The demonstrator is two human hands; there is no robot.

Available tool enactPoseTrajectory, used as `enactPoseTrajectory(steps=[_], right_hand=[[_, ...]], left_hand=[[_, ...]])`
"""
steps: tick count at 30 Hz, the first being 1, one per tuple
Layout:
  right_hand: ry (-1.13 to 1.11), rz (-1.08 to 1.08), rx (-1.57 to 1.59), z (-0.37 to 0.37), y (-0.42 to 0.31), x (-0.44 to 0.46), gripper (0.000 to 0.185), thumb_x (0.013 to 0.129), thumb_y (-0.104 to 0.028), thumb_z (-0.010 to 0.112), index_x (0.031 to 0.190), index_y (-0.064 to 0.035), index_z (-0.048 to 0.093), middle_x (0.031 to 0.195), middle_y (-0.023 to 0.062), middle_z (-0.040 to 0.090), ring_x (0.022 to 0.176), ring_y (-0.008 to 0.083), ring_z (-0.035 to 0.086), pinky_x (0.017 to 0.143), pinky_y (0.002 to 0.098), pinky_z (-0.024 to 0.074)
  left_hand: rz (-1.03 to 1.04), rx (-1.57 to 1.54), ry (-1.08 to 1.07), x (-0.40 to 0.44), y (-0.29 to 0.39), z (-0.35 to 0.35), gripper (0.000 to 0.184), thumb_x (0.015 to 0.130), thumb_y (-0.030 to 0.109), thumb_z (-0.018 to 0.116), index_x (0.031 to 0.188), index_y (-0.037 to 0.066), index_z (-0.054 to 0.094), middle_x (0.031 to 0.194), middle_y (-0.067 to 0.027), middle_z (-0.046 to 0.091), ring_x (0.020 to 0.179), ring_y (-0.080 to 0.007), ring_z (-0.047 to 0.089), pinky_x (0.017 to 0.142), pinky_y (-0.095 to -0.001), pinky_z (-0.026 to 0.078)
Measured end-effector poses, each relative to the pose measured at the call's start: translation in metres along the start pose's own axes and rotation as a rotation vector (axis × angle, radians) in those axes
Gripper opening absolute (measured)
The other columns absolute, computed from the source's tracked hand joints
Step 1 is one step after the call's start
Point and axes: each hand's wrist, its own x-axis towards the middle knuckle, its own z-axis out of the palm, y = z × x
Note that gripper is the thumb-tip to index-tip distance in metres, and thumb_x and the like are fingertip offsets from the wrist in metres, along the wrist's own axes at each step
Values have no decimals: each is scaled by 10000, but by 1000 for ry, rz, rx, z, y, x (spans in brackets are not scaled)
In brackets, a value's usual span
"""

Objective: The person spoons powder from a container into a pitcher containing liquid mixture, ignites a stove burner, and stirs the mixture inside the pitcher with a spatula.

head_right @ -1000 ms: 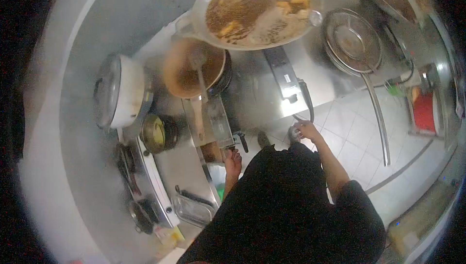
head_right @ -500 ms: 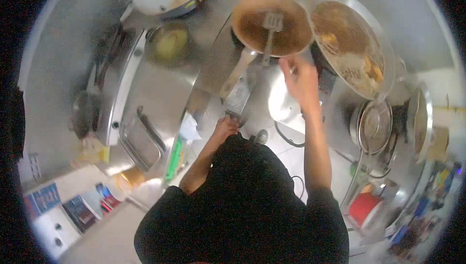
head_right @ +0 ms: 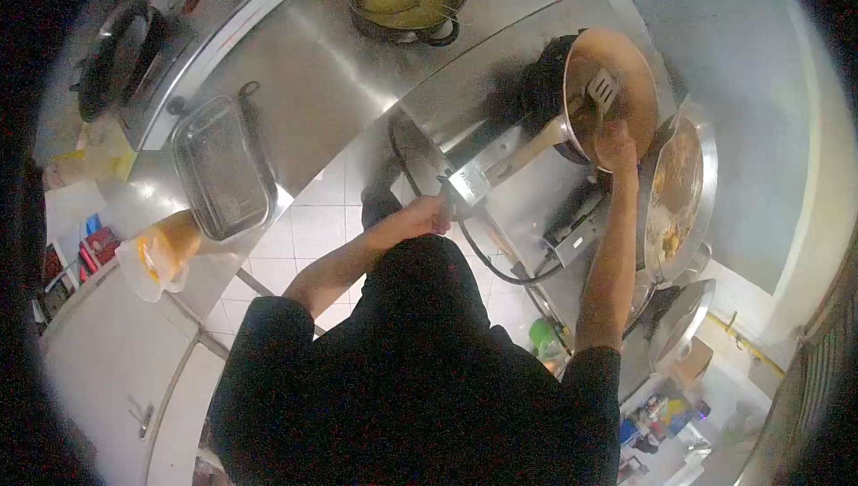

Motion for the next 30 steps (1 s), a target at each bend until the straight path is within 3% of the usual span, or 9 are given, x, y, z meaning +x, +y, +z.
enactPoseTrajectory(steps=[3,5,7,13,17,19,24,27,30], right_hand=[[-31,113,-15,-19,12,-1,318,860,-313,674,1015,-40,624,1085,271,644,962,444,645,842,495,513],[-299,160,-153,-42,20,2,308,871,-305,653,992,-23,624,1035,280,651,955,461,639,825,515,507],[-357,196,-256,-74,0,0,302,880,-294,628,972,-6,620,980,285,657,933,471,638,805,530,502],[0,-112,-291,-154,-51,-27,323,895,-277,576,1030,16,565,875,290,658,887,491,633,777,555,484],[-132,172,-157,-174,-45,-57,271,931,-223,561,1078,0,516,889,272,655,876,502,618,780,571,473],[140,-178,-268,-137,-10,-85,249,954,-209,549,1093,-8,502,871,257,648,850,493,620,756,566,475],[56,177,146,-60,-33,-143,248,1005,-255,516,1048,-10,509,790,275,574,694,485,530,623,483,450],[117,464,309,-47,-68,-154,259,1002,-269,528,1073,-20,532,904,258,652,776,450,629,669,478,475],[80,548,454,-21,-85,-167,251,1018,-253,509,1044,-4,517,830,203,638,689,355,608,635,455,471]], left_hand=[[-78,-146,-74,6,0,-7,470,1048,422,392,917,12,579,757,-104,582,698,-272,609,636,-408,523],[-156,-345,-171,23,-8,-19,462,1046,410,402,923,3,581,780,-115,584,718,-276,600,645,-404,515],[-168,-295,-85,6,4,-5,398,1039,390,434,947,38,595,787,-97,591,722,-252,586,642,-371,494],[-130,-206,-50,-1,8,-2,341,1038,340,458,993,32,596,796,-104,610,711,-234,590,648,-376,497],[-55,-110,-64,5,9,-13,318,1036,318,474,1036,25,596,774,-114,619,708,-233,615,647,-390,508],[-75,-97,-30,-2,14,-9,315,1025,335,507,1060,32,588,757,-110,620,722,-227,632,651,-385,521],[-99,-18,30,-11,26,0,323,1035,311,461,945,8,529,820,-123,575,724,-276,596,683,-424,532],[-104,-8,-3,-5,23,-10,282,1029,307,504,1081,38,569,811,-120,629,735,-237,631,664,-399,528],[-97,-3,-53,-4,23,-11,252,1029,279,499,1086,42,565,815,-109,627,735,-227,630,666,-395,529]])
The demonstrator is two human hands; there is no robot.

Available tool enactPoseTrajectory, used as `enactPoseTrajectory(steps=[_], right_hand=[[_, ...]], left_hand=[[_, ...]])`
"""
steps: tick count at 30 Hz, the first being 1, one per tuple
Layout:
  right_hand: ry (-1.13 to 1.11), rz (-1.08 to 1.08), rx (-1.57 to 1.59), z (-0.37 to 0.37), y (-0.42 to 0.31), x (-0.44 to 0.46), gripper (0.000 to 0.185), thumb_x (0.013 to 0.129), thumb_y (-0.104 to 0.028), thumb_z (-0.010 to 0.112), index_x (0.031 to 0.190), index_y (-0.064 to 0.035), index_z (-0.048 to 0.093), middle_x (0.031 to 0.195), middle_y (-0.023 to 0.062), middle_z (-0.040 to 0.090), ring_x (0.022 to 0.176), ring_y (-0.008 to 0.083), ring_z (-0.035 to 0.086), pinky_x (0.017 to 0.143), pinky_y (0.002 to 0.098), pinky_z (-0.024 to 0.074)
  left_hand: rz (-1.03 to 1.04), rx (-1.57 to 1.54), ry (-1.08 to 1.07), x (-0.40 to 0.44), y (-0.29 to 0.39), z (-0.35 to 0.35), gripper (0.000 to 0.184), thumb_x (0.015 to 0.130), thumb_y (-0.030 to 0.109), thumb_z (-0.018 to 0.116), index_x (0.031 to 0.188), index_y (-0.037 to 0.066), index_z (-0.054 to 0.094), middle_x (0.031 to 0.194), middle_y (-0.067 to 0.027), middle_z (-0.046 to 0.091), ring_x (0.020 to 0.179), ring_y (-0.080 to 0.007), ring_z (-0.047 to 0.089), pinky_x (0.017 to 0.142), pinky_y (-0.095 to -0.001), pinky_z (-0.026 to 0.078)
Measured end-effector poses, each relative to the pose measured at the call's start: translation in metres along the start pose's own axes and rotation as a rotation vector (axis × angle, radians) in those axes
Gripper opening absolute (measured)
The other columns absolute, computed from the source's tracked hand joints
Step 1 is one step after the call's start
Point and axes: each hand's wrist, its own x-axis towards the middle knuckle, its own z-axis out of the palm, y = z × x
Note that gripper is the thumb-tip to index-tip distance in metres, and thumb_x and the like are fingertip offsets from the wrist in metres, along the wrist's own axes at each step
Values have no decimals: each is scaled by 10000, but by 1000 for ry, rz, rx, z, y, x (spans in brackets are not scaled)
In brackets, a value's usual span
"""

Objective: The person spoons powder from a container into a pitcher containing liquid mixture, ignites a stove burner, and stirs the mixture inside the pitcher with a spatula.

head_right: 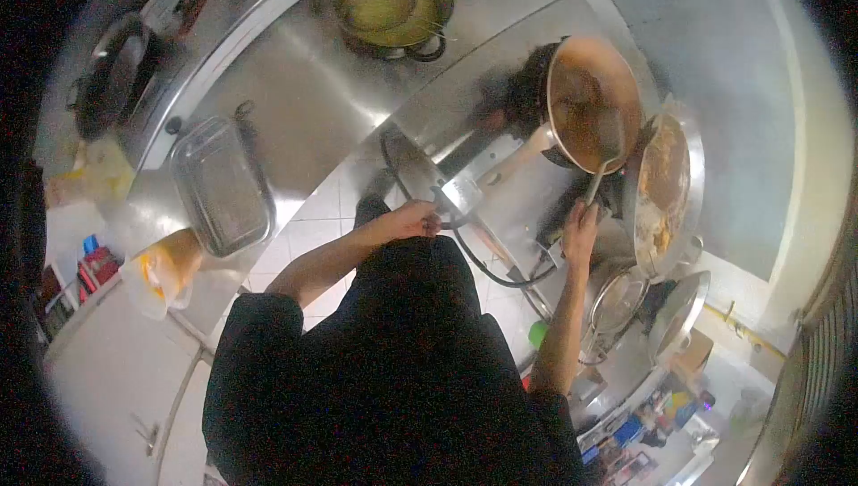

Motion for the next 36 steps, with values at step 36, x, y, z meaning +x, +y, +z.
enactPoseTrajectory(steps=[36], right_hand=[[-319,151,1034,47,18,5,305,1022,-293,457,1197,-47,503,647,-19,385,430,75,312,332,248,229]], left_hand=[[800,-139,561,-177,-149,-84,336,984,373,517,1079,54,562,883,-85,558,705,-219,595,626,-361,520]])
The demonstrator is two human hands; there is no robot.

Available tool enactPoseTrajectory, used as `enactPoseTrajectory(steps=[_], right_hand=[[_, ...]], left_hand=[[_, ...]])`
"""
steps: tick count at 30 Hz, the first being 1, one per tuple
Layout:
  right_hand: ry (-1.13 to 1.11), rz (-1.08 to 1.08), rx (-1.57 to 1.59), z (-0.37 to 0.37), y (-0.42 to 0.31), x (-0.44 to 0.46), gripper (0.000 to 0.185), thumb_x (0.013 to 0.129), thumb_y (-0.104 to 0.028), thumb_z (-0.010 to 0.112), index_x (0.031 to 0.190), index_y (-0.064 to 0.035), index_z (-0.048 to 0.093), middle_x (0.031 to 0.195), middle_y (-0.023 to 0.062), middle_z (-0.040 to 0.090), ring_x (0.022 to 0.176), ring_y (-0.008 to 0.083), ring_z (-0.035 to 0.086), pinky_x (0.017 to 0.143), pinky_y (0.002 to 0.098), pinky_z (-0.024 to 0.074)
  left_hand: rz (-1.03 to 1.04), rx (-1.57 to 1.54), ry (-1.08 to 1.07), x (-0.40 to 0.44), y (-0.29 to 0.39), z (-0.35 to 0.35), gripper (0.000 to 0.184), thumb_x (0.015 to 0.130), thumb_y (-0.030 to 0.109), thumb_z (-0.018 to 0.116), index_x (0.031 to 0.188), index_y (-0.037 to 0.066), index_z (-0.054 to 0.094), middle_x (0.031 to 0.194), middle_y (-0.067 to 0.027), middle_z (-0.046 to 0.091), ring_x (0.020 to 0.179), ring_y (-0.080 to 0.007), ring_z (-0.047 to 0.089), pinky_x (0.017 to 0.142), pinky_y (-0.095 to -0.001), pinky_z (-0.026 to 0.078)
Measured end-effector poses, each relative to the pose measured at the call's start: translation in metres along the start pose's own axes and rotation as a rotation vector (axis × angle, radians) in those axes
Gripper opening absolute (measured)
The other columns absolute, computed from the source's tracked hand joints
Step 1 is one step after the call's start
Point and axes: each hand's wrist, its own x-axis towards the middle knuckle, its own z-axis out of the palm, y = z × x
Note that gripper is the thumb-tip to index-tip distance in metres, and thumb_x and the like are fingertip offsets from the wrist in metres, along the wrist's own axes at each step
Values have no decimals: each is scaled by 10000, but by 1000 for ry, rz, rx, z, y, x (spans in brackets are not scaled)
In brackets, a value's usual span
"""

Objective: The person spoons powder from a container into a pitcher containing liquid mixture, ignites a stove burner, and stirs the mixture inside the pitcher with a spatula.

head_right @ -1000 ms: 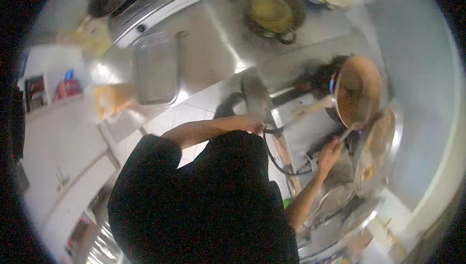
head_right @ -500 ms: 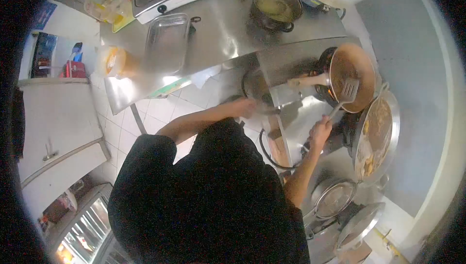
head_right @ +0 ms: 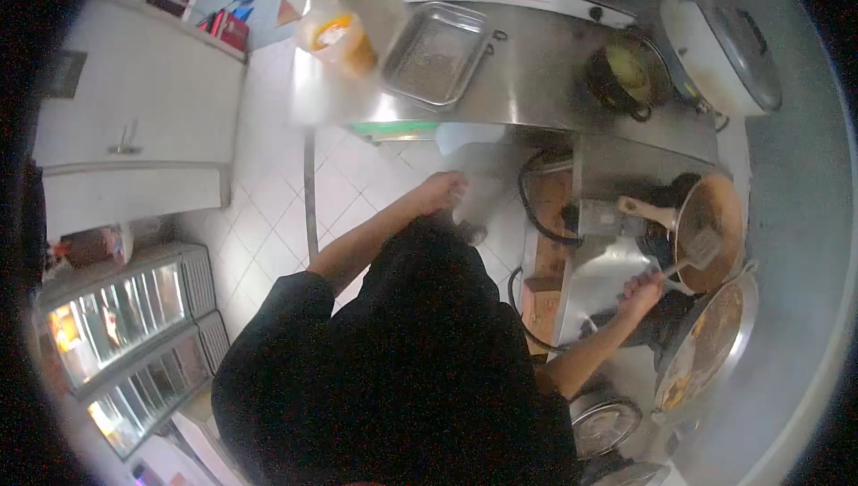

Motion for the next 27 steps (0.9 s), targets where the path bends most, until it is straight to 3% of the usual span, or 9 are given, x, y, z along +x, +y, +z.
enactPoseTrajectory(steps=[3,4,7,11,14,18,20,25,27], right_hand=[[-50,-39,85,26,-38,-29,351,1043,-392,455,1201,-86,518,647,-21,383,424,78,303,320,253,212],[-229,-100,153,19,-38,-21,338,1038,-404,466,1193,-112,533,647,-23,399,424,77,319,313,249,212],[-292,-142,-1,100,-87,-101,301,1034,-402,483,1154,-139,566,684,-34,449,433,52,350,323,204,234],[-555,-150,-307,217,-114,-179,306,1045,-352,473,1191,-106,583,702,-41,467,438,33,385,328,201,254],[-827,-218,-596,332,-123,-229,355,1037,-331,494,1177,-31,620,668,-40,469,465,40,404,376,232,323],[-1000,-976,-1178,489,-130,-280,325,1002,-263,530,1092,26,648,690,171,586,633,286,607,640,430,451],[-1132,-1083,-1361,553,-141,-316,272,968,-212,541,1053,25,643,788,267,609,747,411,623,678,497,455],[-1249,-1255,-1720,659,-113,-344,174,933,-148,556,1008,-4,620,893,195,643,849,409,610,787,494,476],[-1384,-1273,-1705,686,-102,-349,144,931,-118,560,1021,-21,615,936,152,649,890,379,614,813,472,485]], left_hand=[[172,-27,145,-33,22,-27,326,978,359,542,1083,53,579,892,-82,575,692,-212,604,627,-359,531],[235,-44,203,-41,29,-40,318,976,350,551,1084,53,585,896,-81,581,688,-208,607,628,-357,534],[466,25,548,-59,50,-85,315,956,324,598,1083,35,595,899,-87,601,658,-212,604,626,-353,524],[1034,433,1062,-94,119,-123,461,857,219,735,1187,-24,524,1067,-135,586,798,-230,613,699,-348,492],[1147,280,989,-116,186,-129,511,828,182,762,1210,-37,502,1092,-140,566,821,-214,595,695,-330,478],[1097,239,680,-100,211,-160,427,831,171,754,1147,-22,542,978,-126,573,762,-192,562,649,-325,459],[990,299,617,-101,224,-171,373,839,169,744,1108,-10,556,918,-116,567,746,-184,549,639,-329,455],[1046,441,553,-94,233,-191,342,848,205,735,1056,2,556,907,-154,579,761,-291,561,648,-401,446],[1102,538,648,-99,229,-198,351,828,177,732,1069,2,546,976,-179,582,869,-365,536,758,-436,439]])
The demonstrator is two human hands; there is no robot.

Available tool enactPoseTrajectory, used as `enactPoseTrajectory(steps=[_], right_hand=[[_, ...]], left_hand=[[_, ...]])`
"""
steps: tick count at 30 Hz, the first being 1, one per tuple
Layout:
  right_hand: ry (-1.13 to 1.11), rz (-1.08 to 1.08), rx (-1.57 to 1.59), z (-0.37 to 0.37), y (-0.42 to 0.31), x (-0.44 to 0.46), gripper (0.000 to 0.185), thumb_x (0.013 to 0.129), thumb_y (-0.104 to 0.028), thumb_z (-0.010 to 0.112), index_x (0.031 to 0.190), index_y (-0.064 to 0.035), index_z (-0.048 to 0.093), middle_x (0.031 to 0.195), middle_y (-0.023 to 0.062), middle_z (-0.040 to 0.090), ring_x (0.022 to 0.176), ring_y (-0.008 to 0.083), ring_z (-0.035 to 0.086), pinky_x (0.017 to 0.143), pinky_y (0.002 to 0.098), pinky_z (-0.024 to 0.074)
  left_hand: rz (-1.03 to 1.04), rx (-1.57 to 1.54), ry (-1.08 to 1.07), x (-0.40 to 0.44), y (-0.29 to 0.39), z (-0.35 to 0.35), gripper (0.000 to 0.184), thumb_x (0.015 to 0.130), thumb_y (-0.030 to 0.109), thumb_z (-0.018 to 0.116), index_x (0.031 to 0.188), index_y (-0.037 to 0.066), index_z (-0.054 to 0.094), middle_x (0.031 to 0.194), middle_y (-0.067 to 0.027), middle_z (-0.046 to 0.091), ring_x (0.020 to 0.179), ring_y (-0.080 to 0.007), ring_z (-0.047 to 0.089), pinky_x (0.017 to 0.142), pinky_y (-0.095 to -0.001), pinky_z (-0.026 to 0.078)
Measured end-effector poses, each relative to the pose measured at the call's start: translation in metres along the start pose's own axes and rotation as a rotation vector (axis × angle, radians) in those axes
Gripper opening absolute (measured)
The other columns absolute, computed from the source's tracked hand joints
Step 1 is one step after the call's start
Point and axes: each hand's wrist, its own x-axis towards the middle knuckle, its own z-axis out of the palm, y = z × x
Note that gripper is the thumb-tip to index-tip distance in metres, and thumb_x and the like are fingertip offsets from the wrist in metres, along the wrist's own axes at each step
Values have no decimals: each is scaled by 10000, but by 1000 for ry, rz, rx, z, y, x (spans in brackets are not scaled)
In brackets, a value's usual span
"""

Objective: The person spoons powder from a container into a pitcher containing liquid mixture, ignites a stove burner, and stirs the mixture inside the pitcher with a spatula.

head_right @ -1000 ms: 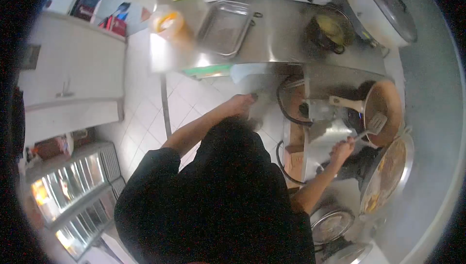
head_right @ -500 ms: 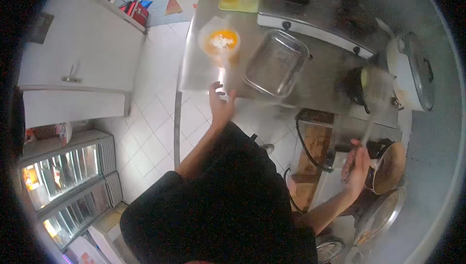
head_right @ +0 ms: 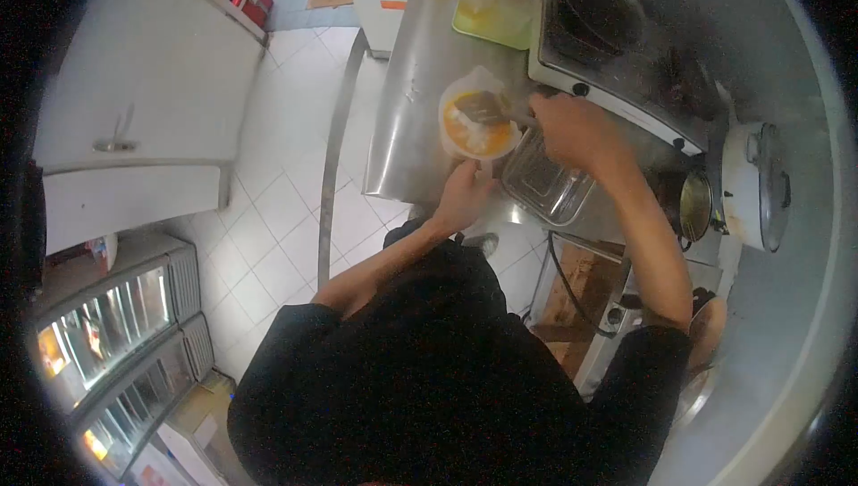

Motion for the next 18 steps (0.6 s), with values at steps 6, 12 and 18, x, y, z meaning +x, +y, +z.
enactPoseTrajectory(steps=[6,12,18], right_hand=[[143,-335,607,23,32,63,198,915,-41,551,1093,-12,633,856,99,649,836,258,641,803,383,505],[447,-153,1932,99,-3,110,137,932,-113,504,898,-19,598,587,-5,382,507,139,393,592,326,409],[668,-290,1990,79,0,120,507,1013,-343,414,547,-152,353,500,-32,206,449,131,219,504,328,263]], left_hand=[[17,114,102,6,-13,-58,330,753,119,723,1027,-12,596,962,-181,606,939,-372,527,831,-442,431],[-95,-342,215,16,-34,-80,210,799,152,684,852,-47,645,759,-181,624,686,-188,580,609,-346,437],[-64,-160,336,45,-21,-80,378,917,243,647,695,-63,620,524,-178,430,475,-107,383,451,-338,317]])
